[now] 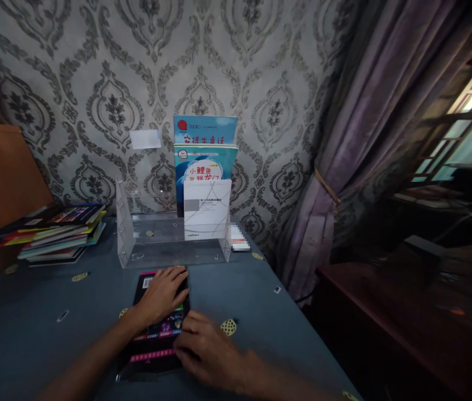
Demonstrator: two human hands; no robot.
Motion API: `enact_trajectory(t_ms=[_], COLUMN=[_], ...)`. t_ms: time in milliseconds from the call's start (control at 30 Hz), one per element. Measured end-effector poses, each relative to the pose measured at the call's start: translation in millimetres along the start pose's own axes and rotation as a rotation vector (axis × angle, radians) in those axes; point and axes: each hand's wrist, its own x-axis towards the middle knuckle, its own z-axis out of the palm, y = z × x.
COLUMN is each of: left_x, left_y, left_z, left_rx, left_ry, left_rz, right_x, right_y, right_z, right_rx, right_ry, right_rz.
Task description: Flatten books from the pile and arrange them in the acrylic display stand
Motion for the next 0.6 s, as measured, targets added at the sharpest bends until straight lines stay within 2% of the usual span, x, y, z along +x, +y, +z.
enact_trajectory(t_ms=[100,200,300,400,500,600], left_x=[-0.7,0.4,3.0,5.3,6.0,3.4], left_y=[-6.7,-21.0,-36.8,-45.4,-43.8,-37.1], left_z=[3.7,8.6,9.8,6.5,2.9,1.8], left_rx=[-0.118,-0.350,-0.663,-0.881,-0.953,-0.857], left_ry=[0.015,0.048,0.072,0.090,0.169,0.252], left_rz=[-0.009,-0.024,-0.082,-0.209,-0.300,-0.293], right_x=[8.0,15.7,27.2,43.8,60.7,70.6], right_y=[-6.1,-6.5,3.7,22.0,39.5,49.5], right_z=[-2.7,-6.5,-8.9,-10.2,-10.2,-7.3], right_rx=[-0.022,0.025,0.049,0.027,-0.033,-0.085], right_ry=[-0.028,-0.056,-0.110,-0.147,-0.144,-0.106], right_rz=[0.082,0.099,0.108,0.148,0.217,0.308])
